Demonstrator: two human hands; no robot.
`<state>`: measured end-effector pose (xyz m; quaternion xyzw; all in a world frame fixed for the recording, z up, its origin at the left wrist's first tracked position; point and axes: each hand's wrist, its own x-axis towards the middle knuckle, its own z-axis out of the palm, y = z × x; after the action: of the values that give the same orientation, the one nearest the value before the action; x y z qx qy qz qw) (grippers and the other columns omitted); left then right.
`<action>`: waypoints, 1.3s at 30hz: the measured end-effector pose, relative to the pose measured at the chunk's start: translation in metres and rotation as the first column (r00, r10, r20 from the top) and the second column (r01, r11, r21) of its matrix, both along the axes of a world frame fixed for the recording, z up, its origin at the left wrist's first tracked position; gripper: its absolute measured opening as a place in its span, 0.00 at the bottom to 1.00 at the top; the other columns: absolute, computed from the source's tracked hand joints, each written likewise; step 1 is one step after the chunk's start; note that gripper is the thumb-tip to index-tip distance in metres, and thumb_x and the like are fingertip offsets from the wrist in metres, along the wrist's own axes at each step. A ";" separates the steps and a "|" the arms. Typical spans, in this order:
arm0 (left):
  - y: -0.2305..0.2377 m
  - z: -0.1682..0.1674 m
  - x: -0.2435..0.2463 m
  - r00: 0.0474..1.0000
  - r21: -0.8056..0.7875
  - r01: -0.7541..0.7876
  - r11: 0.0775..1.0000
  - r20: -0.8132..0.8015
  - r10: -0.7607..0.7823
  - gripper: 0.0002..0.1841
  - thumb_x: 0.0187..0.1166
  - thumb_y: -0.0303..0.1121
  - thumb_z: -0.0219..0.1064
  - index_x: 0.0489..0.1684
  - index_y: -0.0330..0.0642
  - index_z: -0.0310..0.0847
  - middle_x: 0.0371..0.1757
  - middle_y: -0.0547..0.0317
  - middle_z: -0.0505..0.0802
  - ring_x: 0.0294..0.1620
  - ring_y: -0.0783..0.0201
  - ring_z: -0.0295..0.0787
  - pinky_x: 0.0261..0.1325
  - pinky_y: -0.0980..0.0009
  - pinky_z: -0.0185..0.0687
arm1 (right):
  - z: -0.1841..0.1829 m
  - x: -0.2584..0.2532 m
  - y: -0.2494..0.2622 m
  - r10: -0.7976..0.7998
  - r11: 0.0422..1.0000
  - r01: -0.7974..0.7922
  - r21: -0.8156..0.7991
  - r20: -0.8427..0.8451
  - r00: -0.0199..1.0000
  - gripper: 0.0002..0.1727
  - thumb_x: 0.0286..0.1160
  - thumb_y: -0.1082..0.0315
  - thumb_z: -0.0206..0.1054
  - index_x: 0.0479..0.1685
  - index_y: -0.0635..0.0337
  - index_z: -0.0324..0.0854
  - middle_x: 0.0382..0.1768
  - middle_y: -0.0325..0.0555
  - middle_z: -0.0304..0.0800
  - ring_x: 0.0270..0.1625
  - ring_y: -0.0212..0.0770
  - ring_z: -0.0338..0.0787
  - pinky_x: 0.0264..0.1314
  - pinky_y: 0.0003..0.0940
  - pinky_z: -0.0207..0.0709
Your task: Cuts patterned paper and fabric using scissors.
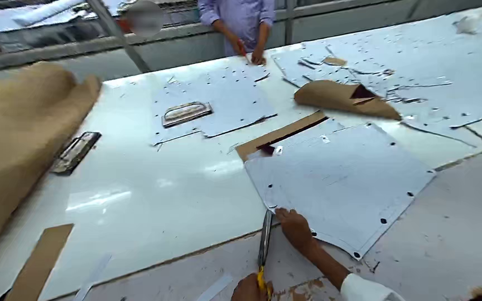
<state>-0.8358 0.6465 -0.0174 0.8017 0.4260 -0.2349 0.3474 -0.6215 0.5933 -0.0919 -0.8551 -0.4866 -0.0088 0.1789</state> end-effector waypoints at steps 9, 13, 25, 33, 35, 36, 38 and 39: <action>-0.004 -0.001 0.001 0.994 -0.116 -0.086 0.990 -0.076 0.077 0.27 0.81 0.55 0.68 0.48 0.33 0.89 0.45 0.41 0.93 0.51 0.44 0.91 0.59 0.42 0.82 | -0.008 0.005 -0.004 -0.022 0.995 0.021 0.097 0.008 1.000 0.18 0.70 0.76 0.70 0.59 0.56 0.92 0.48 0.49 0.96 0.44 0.54 0.95 0.36 0.50 0.87; -0.010 -0.009 0.006 0.991 -0.095 -0.125 0.988 -0.050 0.121 0.24 0.81 0.53 0.69 0.47 0.34 0.89 0.43 0.44 0.93 0.49 0.47 0.90 0.58 0.45 0.83 | -0.009 0.003 -0.004 -0.021 0.990 0.021 0.138 -0.003 1.000 0.18 0.67 0.77 0.72 0.57 0.57 0.92 0.48 0.50 0.96 0.43 0.55 0.94 0.33 0.50 0.85; -0.009 -0.013 0.018 0.978 0.031 -0.203 0.979 -0.045 0.204 0.22 0.79 0.53 0.71 0.43 0.40 0.91 0.37 0.52 0.93 0.42 0.54 0.91 0.51 0.51 0.85 | -0.008 0.006 -0.005 0.011 0.995 -0.004 0.096 -0.069 0.998 0.20 0.69 0.76 0.72 0.61 0.55 0.91 0.51 0.50 0.94 0.46 0.55 0.93 0.37 0.50 0.83; -0.012 0.000 0.038 0.969 0.102 -0.171 0.980 -0.161 0.186 0.22 0.80 0.53 0.69 0.48 0.40 0.91 0.40 0.50 0.94 0.45 0.51 0.92 0.53 0.48 0.85 | -0.006 0.008 -0.007 0.023 0.995 -0.014 0.100 -0.092 0.996 0.22 0.66 0.76 0.74 0.63 0.55 0.90 0.52 0.50 0.94 0.46 0.53 0.93 0.37 0.49 0.83; -0.011 0.001 0.044 0.967 0.101 -0.172 0.980 -0.170 0.188 0.22 0.81 0.52 0.69 0.50 0.39 0.91 0.41 0.49 0.94 0.45 0.50 0.92 0.54 0.47 0.85 | -0.006 0.007 -0.008 0.021 0.994 -0.011 0.105 -0.096 0.995 0.23 0.65 0.77 0.75 0.64 0.55 0.90 0.52 0.50 0.94 0.46 0.53 0.92 0.38 0.49 0.83; -0.011 0.001 0.048 0.967 0.108 -0.172 0.979 -0.170 0.189 0.22 0.81 0.51 0.69 0.49 0.39 0.91 0.40 0.49 0.94 0.44 0.51 0.92 0.53 0.48 0.86 | -0.007 0.006 -0.009 0.021 0.994 -0.011 0.109 -0.097 0.995 0.24 0.65 0.77 0.75 0.64 0.54 0.90 0.53 0.50 0.94 0.47 0.54 0.92 0.38 0.50 0.82; -0.011 0.001 0.054 0.964 0.114 -0.181 0.977 -0.175 0.199 0.21 0.81 0.51 0.68 0.48 0.39 0.90 0.39 0.50 0.93 0.42 0.52 0.91 0.51 0.49 0.85 | -0.010 0.005 -0.012 0.017 0.993 -0.005 0.121 -0.094 0.995 0.24 0.66 0.76 0.74 0.65 0.54 0.89 0.55 0.49 0.93 0.47 0.53 0.91 0.39 0.50 0.81; -0.010 0.001 0.057 0.963 0.119 -0.186 0.975 -0.175 0.205 0.20 0.81 0.51 0.68 0.46 0.39 0.90 0.38 0.51 0.93 0.41 0.52 0.91 0.50 0.50 0.85 | -0.012 0.005 -0.013 0.012 0.992 0.000 0.128 -0.096 0.995 0.24 0.67 0.76 0.74 0.66 0.53 0.89 0.57 0.48 0.93 0.48 0.53 0.91 0.40 0.50 0.81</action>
<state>-0.7791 0.6360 -0.0164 0.7469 0.5450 -0.2514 0.2862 -0.6167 0.5806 -0.1035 -0.8398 -0.4785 0.0020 0.2565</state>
